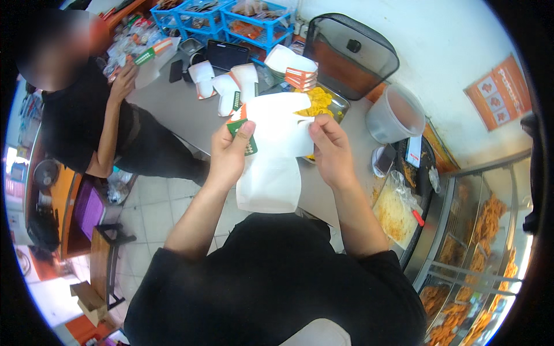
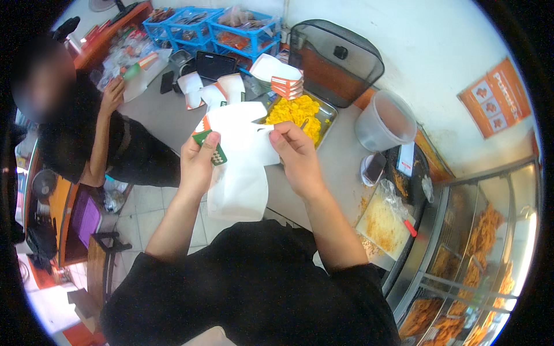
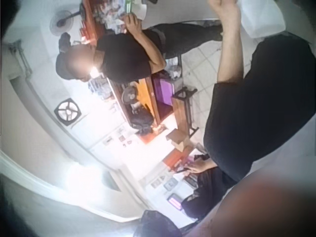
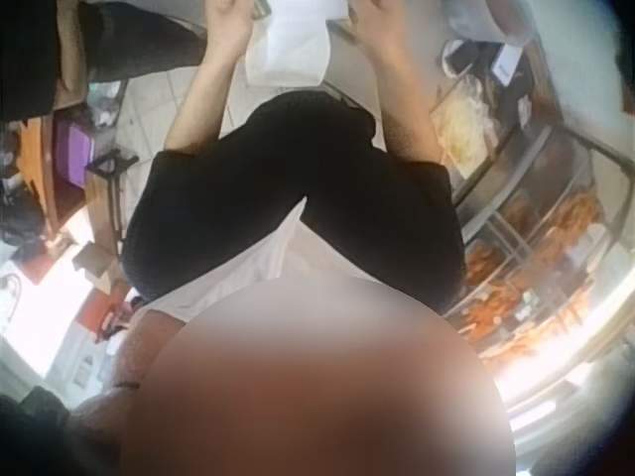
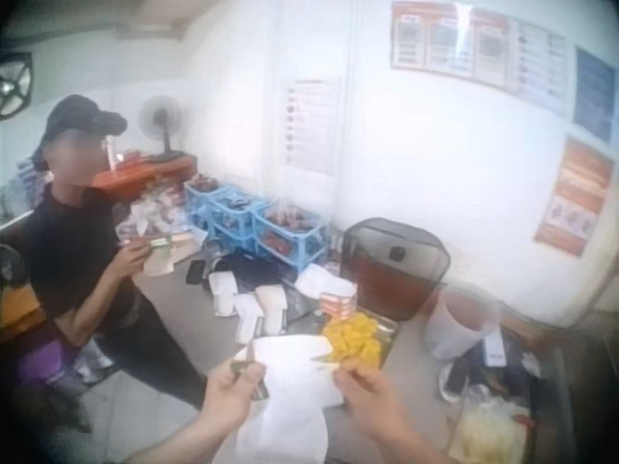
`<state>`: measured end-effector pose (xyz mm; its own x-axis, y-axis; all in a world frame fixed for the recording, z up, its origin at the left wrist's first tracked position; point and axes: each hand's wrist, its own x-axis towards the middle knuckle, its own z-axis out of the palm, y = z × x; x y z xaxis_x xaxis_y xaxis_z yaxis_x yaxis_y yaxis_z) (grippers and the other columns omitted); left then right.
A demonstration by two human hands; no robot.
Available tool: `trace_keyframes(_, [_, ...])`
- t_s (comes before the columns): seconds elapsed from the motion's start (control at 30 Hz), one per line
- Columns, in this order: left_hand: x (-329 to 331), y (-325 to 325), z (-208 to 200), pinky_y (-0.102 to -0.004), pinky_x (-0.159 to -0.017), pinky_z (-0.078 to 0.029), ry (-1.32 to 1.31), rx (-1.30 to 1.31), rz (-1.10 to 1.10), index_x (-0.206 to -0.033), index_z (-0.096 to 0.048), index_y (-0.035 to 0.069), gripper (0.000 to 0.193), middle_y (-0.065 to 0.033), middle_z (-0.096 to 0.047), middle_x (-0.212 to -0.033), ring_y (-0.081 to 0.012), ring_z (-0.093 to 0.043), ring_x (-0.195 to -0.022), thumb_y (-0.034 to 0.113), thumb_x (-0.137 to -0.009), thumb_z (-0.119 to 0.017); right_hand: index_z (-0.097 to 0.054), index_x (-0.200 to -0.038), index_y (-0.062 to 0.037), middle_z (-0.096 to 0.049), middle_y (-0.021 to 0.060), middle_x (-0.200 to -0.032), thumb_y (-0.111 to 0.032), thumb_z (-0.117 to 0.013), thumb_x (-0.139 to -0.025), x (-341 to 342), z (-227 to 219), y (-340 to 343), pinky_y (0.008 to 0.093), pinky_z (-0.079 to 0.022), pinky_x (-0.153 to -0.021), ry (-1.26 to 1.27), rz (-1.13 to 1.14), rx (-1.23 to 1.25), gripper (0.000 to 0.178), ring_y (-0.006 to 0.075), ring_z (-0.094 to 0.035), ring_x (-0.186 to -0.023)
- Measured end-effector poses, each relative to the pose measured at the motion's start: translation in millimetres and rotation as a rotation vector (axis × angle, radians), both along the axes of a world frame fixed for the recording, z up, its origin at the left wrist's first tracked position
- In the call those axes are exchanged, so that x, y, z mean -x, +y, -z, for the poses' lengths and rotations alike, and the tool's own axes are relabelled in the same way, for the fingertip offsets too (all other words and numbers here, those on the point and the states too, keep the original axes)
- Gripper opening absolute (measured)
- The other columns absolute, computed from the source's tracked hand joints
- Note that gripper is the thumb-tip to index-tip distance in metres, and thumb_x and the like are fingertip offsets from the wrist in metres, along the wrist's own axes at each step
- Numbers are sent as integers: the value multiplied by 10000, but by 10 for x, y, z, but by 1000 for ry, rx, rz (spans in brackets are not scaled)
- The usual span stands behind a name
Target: The person repeatedly folds flat paperboard pieces into small rectangular boxes by hand. They fold the side flaps and tuck the tabs to form the box shape, then place the finished boxes on the counter. The process is repeated multiple times with similar box blanks.
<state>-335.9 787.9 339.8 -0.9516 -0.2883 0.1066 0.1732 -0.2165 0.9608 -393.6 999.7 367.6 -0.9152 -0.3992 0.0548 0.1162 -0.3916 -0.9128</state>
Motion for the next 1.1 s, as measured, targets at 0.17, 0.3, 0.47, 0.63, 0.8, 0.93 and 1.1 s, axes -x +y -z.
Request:
trace_keyframes(0.17, [38,257,-4,-323,-990,-492,-210,21,143,-1432,-550,-32,448,-97,-693,-1248,-173,-645,-1127,116,-1028,-674,-658,-1118,-34,-673,-20,-1011,-145,-575,-1096,-280,205,253,233,-481,-830,-35,127,34,140,60,-602,-934])
trace_keyframes(0.3, [150,409,-29,-399,-1030,-498,495,906,-68,-1513,-513,-4,645,-189,-676,-1305,-332,-647,-1218,-47,-894,-690,-659,-1105,-26,-678,-16,-994,-157,-564,-1093,-362,375,490,241,-484,-823,-4,273,-330,162,65,-609,-920])
trace_keyframes(0.47, [157,477,101,-405,-1000,-530,647,975,377,-1339,-668,26,446,-162,-679,-1336,-315,-681,-1175,-84,-907,-659,-660,-1092,-28,-668,-17,-979,-142,-586,-1080,-522,576,671,235,-483,-810,-199,325,-54,137,59,-605,-909])
trace_keyframes(0.63, [45,603,202,-385,-921,-559,336,615,436,-1151,-728,19,236,-146,-706,-1234,-326,-711,-1087,-28,-921,-702,-668,-1083,-36,-675,-15,-969,-140,-603,-1071,-610,567,776,237,-494,-808,-203,290,-99,123,62,-620,-917])
trace_keyframes(0.8, [106,763,180,-300,-892,-525,159,323,304,-1119,-655,8,162,-78,-706,-1087,-180,-687,-1019,-4,-966,-707,-668,-1084,-24,-711,18,-1057,-126,-605,-1069,-641,458,757,259,-516,-847,-317,223,-27,121,77,-631,-964])
trace_keyframes(0.93, [199,772,172,-271,-863,-500,167,737,-18,-1107,-621,-8,134,-38,-699,-1001,-131,-654,-923,61,-1016,-690,-656,-1111,-6,-702,92,-1268,-75,-620,-1058,-790,493,486,294,-515,-962,-100,243,-13,95,112,-637,-1074])
trace_keyframes(1.1, [222,714,146,-285,-839,-525,-107,58,353,-1120,-655,13,109,-30,-716,-986,-132,-667,-904,79,-1035,-668,-653,-1153,-13,-696,98,-1281,-61,-639,-1048,-745,579,236,295,-507,-983,16,378,29,116,129,-640,-1105])
